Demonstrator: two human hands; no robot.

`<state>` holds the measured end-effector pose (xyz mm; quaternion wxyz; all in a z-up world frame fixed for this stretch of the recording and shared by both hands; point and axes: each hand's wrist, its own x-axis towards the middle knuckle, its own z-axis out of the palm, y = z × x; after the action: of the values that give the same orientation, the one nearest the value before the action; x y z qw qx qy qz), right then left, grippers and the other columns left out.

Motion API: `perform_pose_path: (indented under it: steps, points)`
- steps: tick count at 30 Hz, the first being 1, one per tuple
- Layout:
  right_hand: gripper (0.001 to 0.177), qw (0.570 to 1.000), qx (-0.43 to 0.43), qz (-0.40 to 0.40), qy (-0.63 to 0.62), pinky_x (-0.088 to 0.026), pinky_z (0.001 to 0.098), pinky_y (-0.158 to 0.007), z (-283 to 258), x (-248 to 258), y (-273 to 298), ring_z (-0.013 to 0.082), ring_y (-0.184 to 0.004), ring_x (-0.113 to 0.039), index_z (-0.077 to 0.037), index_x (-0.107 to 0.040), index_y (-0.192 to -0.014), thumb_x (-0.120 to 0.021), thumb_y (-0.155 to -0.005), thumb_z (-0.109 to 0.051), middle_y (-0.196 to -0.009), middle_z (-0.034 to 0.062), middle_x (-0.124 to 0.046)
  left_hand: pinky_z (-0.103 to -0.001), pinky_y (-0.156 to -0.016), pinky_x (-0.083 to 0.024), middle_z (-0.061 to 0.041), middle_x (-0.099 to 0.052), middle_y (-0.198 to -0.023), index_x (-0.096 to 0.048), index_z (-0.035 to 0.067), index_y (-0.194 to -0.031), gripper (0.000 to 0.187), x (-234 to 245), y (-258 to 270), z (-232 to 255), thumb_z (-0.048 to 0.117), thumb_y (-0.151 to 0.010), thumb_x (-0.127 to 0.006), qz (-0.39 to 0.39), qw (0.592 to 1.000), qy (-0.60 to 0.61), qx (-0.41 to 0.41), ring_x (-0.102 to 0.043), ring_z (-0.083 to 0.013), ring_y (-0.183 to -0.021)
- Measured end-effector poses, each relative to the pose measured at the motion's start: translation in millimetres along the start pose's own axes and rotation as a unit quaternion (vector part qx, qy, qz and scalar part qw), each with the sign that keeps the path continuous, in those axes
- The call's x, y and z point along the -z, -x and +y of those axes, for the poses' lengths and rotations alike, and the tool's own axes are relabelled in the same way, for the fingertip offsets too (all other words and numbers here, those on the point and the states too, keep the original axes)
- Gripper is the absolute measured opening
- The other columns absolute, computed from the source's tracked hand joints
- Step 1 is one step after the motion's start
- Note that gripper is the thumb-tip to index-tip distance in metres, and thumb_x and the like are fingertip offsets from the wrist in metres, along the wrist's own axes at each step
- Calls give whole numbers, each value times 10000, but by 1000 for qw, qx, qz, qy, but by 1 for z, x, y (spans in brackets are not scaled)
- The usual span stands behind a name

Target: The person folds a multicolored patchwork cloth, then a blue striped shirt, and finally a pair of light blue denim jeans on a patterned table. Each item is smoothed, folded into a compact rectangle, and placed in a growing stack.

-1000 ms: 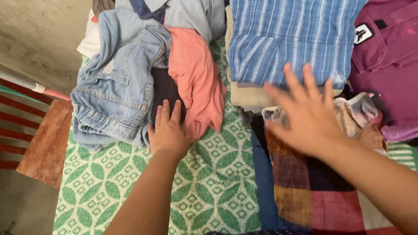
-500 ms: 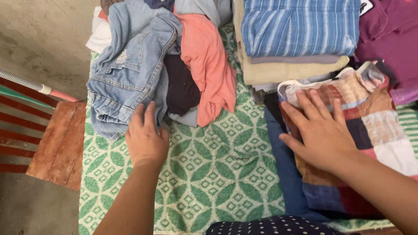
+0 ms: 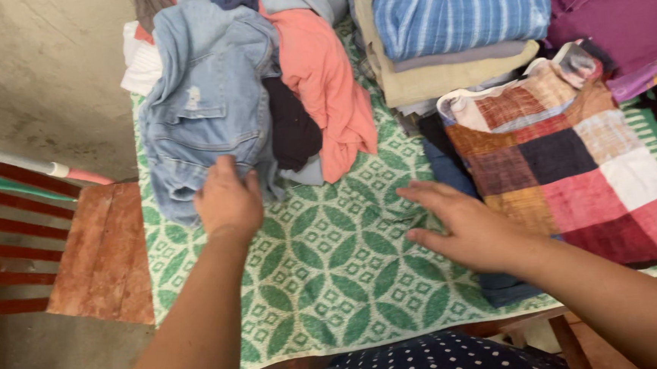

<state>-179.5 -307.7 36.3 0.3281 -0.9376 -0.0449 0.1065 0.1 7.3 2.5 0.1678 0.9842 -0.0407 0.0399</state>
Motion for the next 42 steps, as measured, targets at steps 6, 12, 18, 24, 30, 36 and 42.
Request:
perform_pose_path:
  steps: [6,12,18,24,30,36,42]
  points:
    - [665,910,-164,-110,-365,-471,358,-1065,-57,-45,-27,191,-1326,-605,-156,-509,-1486,-634,-882,-404,-1450,58,-632,-505,-898,-501,-184,-708,-1169,-623,56,-1262,471,38,61,5,349,-901,-694,-24,986,124,-111,-702,-374,-947]
    - [633,815,-325,-151,-455,-501,431,-994,-91,-73,-66,241,-1234,-626,-119,-574,-1423,-628,-895,-463,-1367,89,-670,-437,-797,-572,-166,-741,-1055,-672,87,-1244,510,85,134,13,341,-814,-770,-193,934,259,-155,-738,-333,-849]
    - [543,812,-340,-108,-463,-528,480,-962,-92,-120,-84,318,-1123,-677,-44,-612,-1366,-709,-848,-177,-1233,140,-724,-360,-826,-573,-114,-756,-1016,-655,93,-1290,524,84,141,-35,326,-835,-769,-262,896,348,-87,-736,-244,-942]
    - [585,823,-353,-55,-442,-526,396,-959,-59,-112,-61,255,-1131,-692,-65,-584,-1380,-684,-803,-68,-1279,88,-733,-329,-783,-555,-127,-769,-1064,-607,63,-1346,500,65,111,-110,291,-907,-679,-137,901,387,141,-724,-223,-901]
    - [465,831,-382,-19,-405,-569,419,-865,-27,-70,-22,292,-959,-728,44,-682,-1221,-683,-761,-20,-1102,182,-776,-383,-952,-485,-128,-658,-1356,-504,107,-1461,680,44,94,-105,480,-902,-607,-242,823,448,253,-619,-231,-1221]
    - [325,925,-286,-44,-246,-556,383,-825,-32,-25,9,251,-897,-727,5,-768,-1085,-701,-795,-128,-966,145,-827,-496,-1139,-367,-139,-390,-1600,-195,126,-1609,999,22,97,-38,594,-850,-647,-300,753,520,269,-424,-338,-1459]
    - [441,977,-169,-131,5,-548,370,-938,-53,14,21,268,-1055,-725,-175,-699,-1251,-695,-812,-212,-1117,112,-763,-554,-1136,-385,-159,-322,-1593,-72,234,-1623,1100,7,104,-13,517,-780,-719,-269,756,486,345,-423,-380,-1432]
